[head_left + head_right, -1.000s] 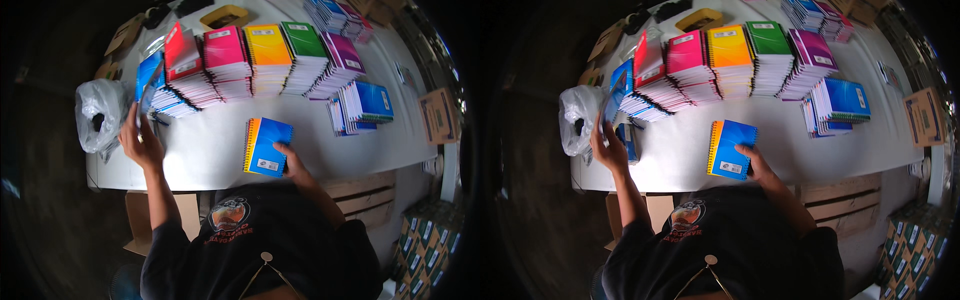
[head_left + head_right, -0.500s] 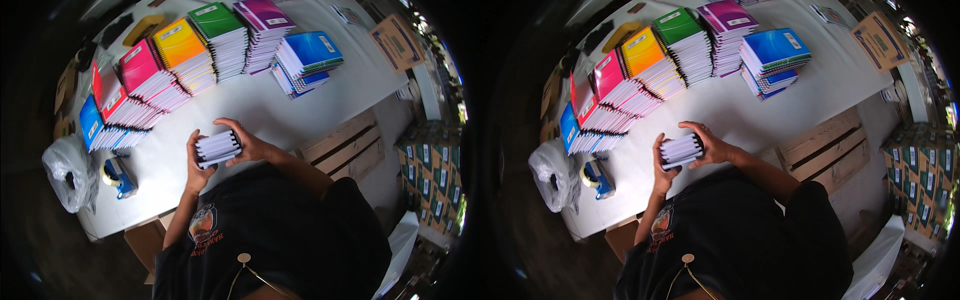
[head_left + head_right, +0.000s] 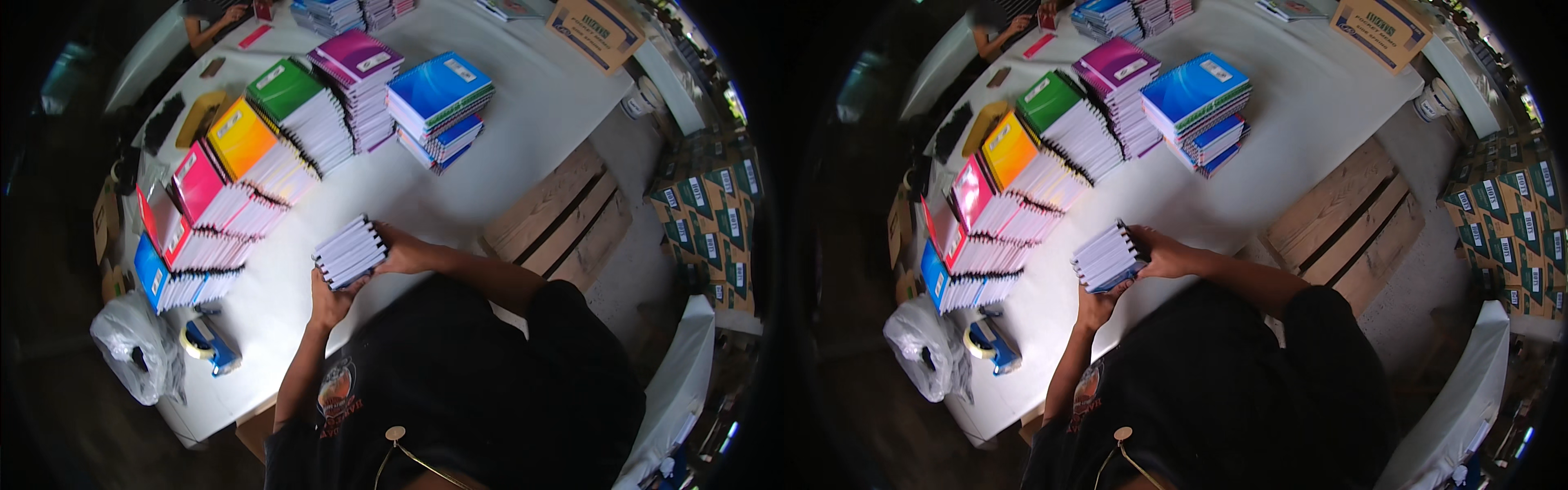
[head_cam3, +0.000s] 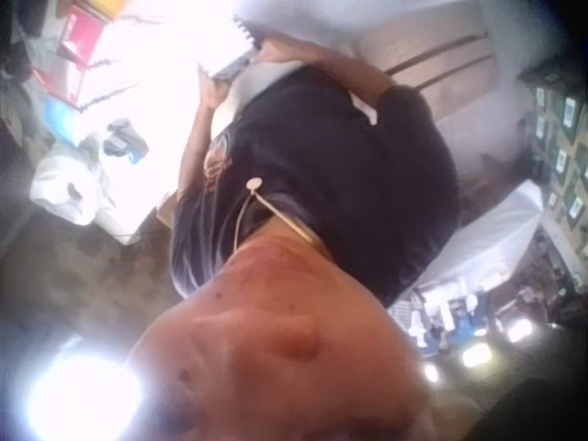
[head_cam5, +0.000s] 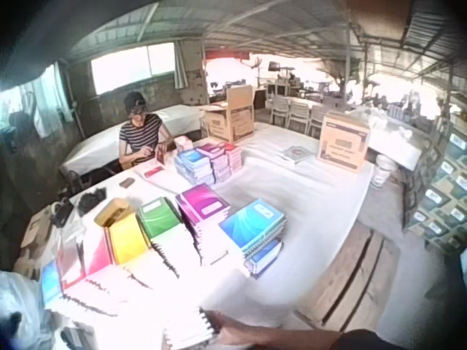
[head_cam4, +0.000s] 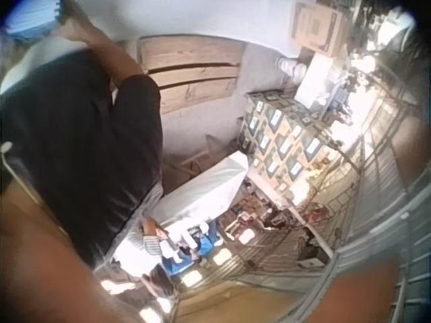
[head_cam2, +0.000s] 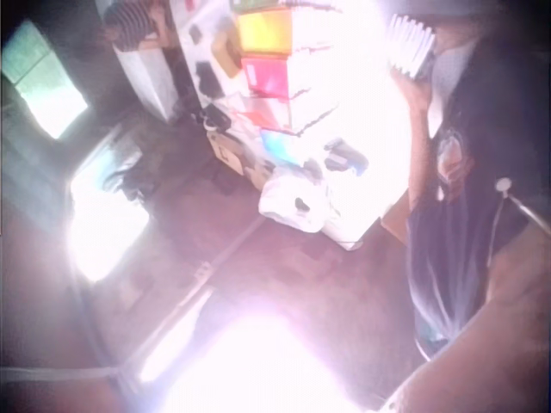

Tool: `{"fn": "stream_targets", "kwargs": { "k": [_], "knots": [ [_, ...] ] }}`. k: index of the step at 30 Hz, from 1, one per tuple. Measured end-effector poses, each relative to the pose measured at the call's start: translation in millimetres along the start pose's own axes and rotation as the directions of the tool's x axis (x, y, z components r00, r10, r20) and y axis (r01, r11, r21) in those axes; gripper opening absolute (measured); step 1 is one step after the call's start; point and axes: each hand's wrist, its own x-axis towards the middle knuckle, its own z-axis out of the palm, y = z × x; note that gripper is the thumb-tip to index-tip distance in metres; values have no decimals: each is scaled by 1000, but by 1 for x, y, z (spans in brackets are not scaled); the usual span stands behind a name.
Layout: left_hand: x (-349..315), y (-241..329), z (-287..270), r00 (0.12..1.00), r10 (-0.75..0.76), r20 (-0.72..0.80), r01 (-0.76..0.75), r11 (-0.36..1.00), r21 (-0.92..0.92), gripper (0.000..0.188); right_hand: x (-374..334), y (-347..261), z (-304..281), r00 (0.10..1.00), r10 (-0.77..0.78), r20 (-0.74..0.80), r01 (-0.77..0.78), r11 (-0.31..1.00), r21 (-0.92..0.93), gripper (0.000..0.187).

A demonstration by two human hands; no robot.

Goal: The person repeatedly picks up small spiral-bound notebooks from a large pile on a table and stacks them into smaller, color-matched piles. The person handles the notebooks one at a time or in small groups, placing them into separate stacks on the table.

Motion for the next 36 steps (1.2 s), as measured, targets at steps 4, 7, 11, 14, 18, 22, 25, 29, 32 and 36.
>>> {"fn": "stream_targets", "kwargs": {
  "k": [4, 7, 11, 14, 18, 22, 25, 29, 32, 36],
  "knots": [
    [78, 110, -15, 988, -157, -12, 134, 875, -464, 74, -37, -89, -96, 967, -114, -229, 156, 972, 175, 83],
    [157, 165, -11, 990, 26, -139, -101, 817, -567, 100, -48, -145, -160, 893, -85, -442, 190, 962, 198, 59],
    [221, 190, 1, 982, -188, -30, 138, 814, -565, 116, -27, -162, -227, 848, 56, -528, -100, 993, -55, 57],
    [242, 191, 9, 910, -394, 126, 409, 808, -425, 127, -11, -144, -250, 810, 319, -492, -432, 892, -133, 60],
    [246, 179, -4, 957, -272, -102, 286, 943, 170, 107, -9, -130, -259, 885, 53, -462, -327, 777, -537, 63],
    [261, 146, -35, 922, -45, -384, 228, 865, 447, 46, -8, -138, -252, 749, -94, -656, -383, 746, -544, 62],
    [282, 115, -39, 928, 322, -188, -73, 651, 755, 47, -11, -152, -249, 661, -315, -682, -72, 877, -475, 42],
    [290, 96, -49, 941, 338, 10, -204, 543, 815, 47, -26, -164, -228, 535, -494, -686, 332, 869, -367, 28],
    [283, 96, -72, 988, 104, -111, -28, 839, 544, 38, -26, -159, -196, 567, -641, -517, 667, 726, -170, 25],
    [276, 94, -83, 961, 252, -110, -170, 859, 483, 35, -12, -143, -153, 891, -425, -157, 450, 871, 196, 19]
  ]
}}
